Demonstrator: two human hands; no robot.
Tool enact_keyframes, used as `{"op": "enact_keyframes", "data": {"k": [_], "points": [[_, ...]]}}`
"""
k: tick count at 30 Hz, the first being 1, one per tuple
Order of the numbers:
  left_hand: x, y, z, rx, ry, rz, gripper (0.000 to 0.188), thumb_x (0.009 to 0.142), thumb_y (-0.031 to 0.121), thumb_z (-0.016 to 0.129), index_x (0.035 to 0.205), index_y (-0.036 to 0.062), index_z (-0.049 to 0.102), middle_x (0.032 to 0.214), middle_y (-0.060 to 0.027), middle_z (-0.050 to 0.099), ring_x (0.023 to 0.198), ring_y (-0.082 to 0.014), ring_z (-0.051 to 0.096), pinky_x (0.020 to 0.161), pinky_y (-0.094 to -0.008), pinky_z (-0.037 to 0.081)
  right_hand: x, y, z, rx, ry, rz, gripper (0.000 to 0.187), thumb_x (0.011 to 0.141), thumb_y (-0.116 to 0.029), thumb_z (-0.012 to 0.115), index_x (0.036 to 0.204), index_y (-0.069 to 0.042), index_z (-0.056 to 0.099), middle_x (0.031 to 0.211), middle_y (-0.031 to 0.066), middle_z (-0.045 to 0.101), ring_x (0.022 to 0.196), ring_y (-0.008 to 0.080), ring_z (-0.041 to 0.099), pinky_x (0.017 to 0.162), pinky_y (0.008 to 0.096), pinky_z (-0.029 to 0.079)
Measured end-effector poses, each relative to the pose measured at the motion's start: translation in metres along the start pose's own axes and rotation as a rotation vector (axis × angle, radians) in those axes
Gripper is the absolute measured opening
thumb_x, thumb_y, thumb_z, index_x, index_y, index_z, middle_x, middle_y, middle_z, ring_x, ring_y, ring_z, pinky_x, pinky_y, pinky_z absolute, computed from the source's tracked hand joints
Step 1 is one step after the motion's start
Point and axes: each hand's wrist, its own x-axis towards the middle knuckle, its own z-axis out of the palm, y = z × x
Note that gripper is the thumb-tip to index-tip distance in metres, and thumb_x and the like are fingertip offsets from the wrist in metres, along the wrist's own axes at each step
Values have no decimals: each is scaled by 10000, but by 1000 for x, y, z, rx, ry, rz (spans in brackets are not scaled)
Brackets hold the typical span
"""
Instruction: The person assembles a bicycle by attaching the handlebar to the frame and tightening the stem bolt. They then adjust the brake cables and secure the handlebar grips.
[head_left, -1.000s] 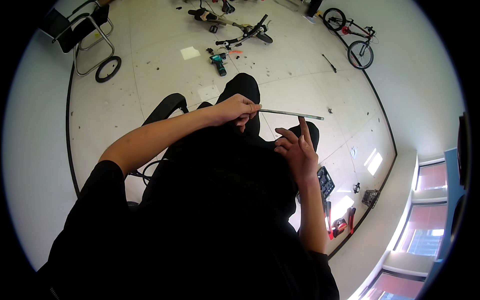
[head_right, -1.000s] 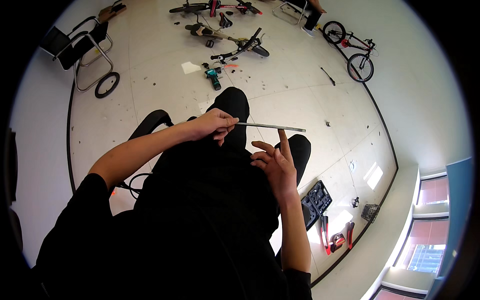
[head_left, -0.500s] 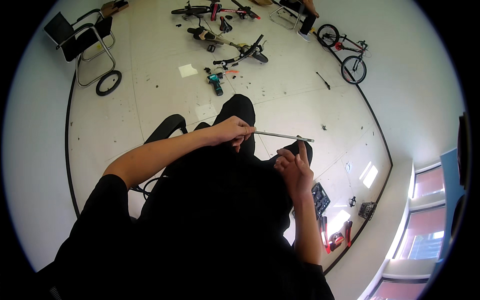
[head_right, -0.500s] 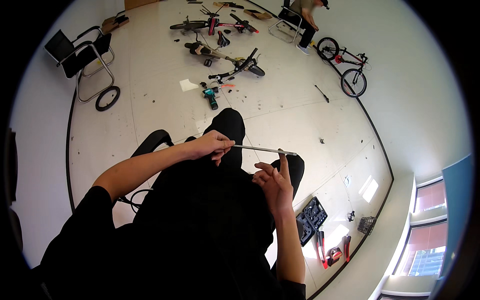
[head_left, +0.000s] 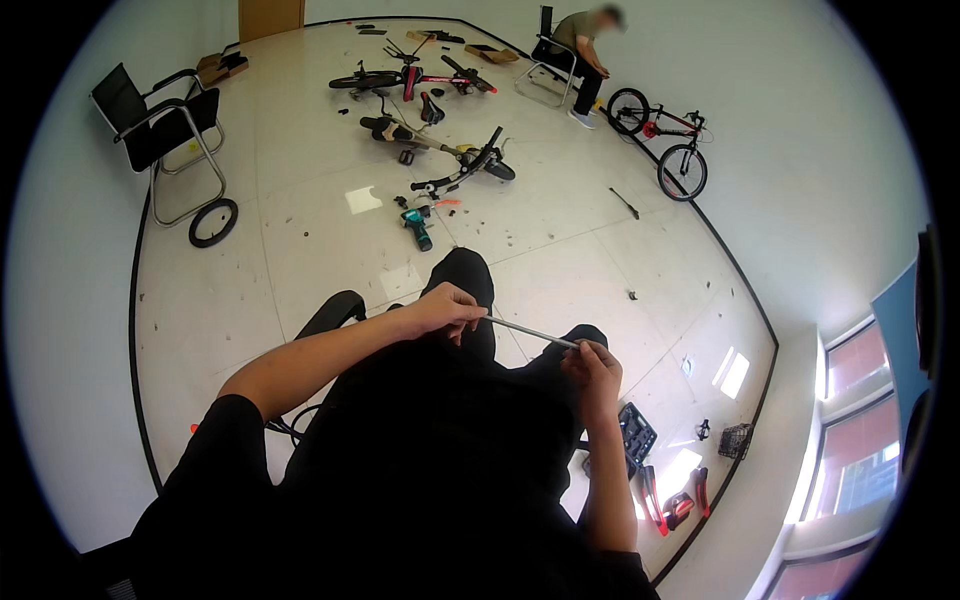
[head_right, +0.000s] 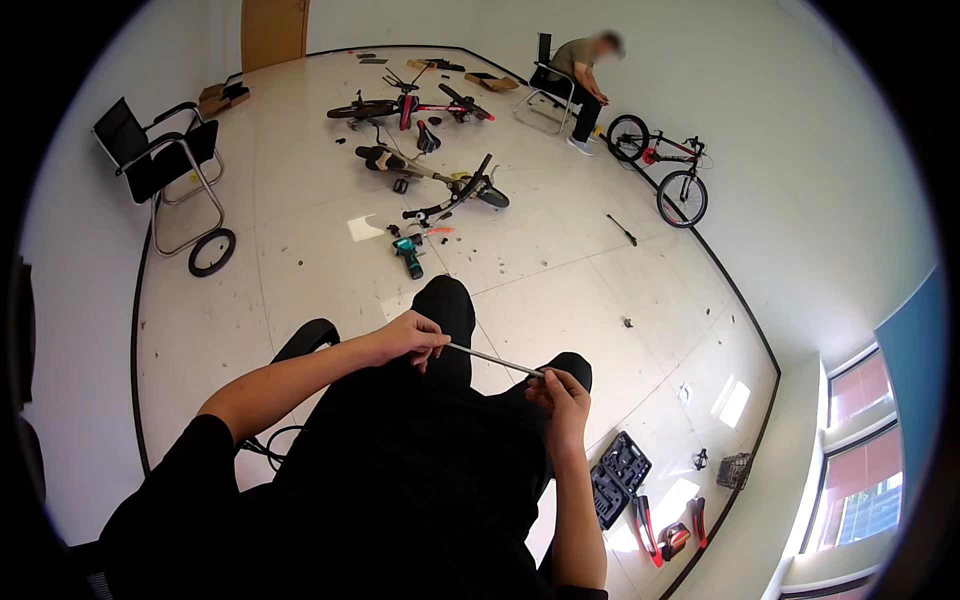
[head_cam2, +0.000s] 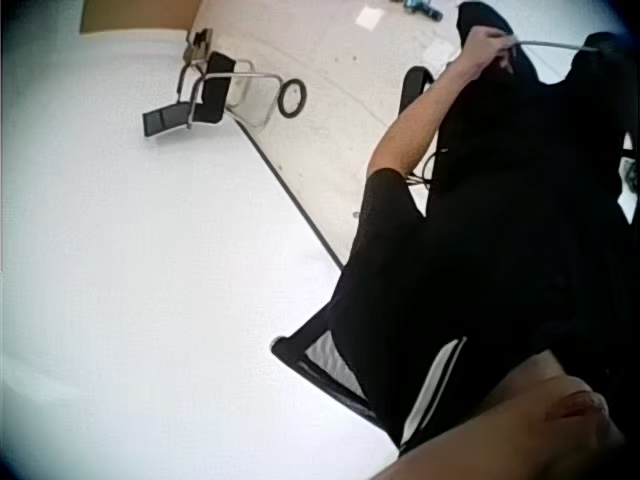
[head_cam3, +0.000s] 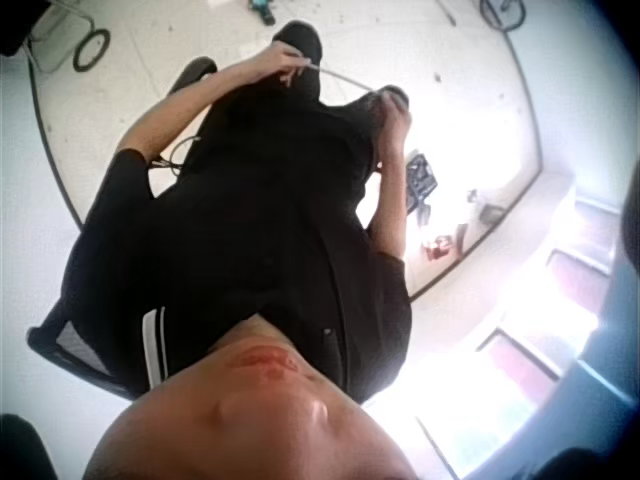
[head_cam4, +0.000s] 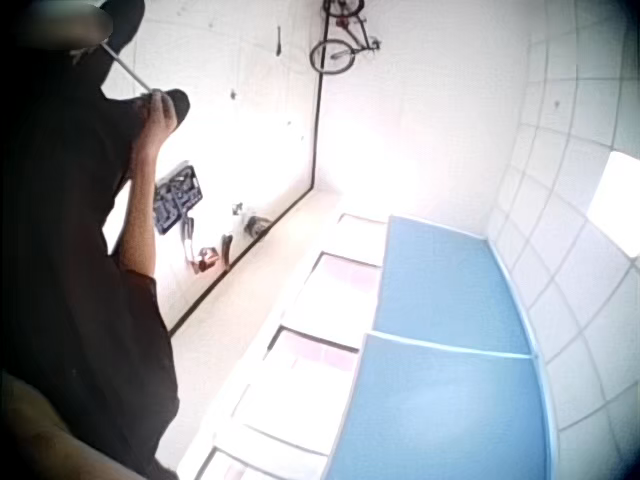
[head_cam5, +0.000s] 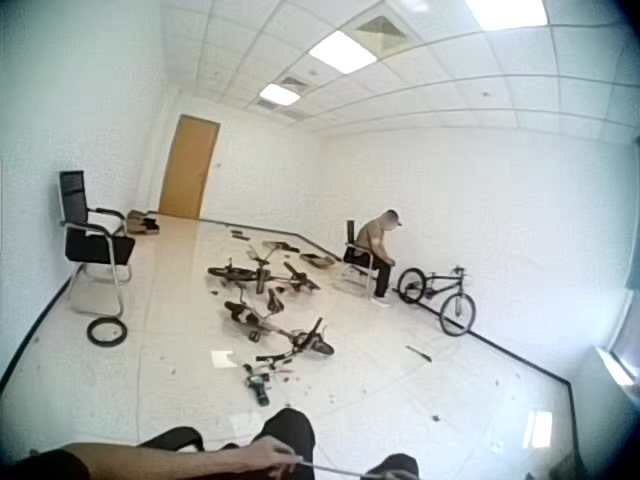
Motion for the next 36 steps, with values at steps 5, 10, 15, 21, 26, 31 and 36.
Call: {"op": "enact_keyframes", "data": {"k": [5,10,15,21,26,31,36], "points": [[-1,1,-5,27,69,41,286,910,200,593,710,-4,598,574,-31,529,455,-93,506,534,-282,504,-2,2,1,-340,-139,-125,215,944,-132,532,978,63,613,780,103,655,673,153,625,652,266,518],[2,-4,-7,85,72,49,251,894,168,609,706,1,598,640,-55,577,467,-99,516,544,-283,499,-4,5,-3,-505,-238,-192,195,937,-109,517,890,51,618,655,58,595,586,119,573,555,252,462],[1,-1,-5,63,79,44,251,893,162,607,705,-4,599,623,-50,565,469,-101,518,546,-278,491,-10,-4,4,-634,-214,-201,207,927,-127,532,850,49,609,576,54,535,512,107,500,493,268,406],[2,1,-4,15,48,72,241,898,163,601,727,-6,607,600,-43,553,487,-104,533,549,-277,492,-7,-1,2,-666,-229,-221,256,930,-178,553,804,40,598,539,62,494,488,121,450,475,292,372],[1,8,-4,125,41,67,221,916,178,581,813,-14,619,652,-60,587,556,-125,583,607,-278,517,-9,-2,5,-713,-297,-172,374,941,-262,561,698,20,540,518,46,481,483,117,464,464,288,365],[17,73,-35,-281,176,231,611,933,420,532,1317,-32,387,1122,-192,603,1008,-289,619,826,-398,526,12,-22,-32,-238,65,-222,432,982,-339,479,659,-53,462,521,24,447,469,126,452,467,270,364],[-22,148,-182,-921,440,787,550,960,247,302,1331,-158,264,1358,-319,378,1234,-404,429,1039,-480,378,6,-61,-100,651,180,-385,311,1005,-295,425,802,-60,444,650,-12,313,602,109,315,573,257,320]]}}
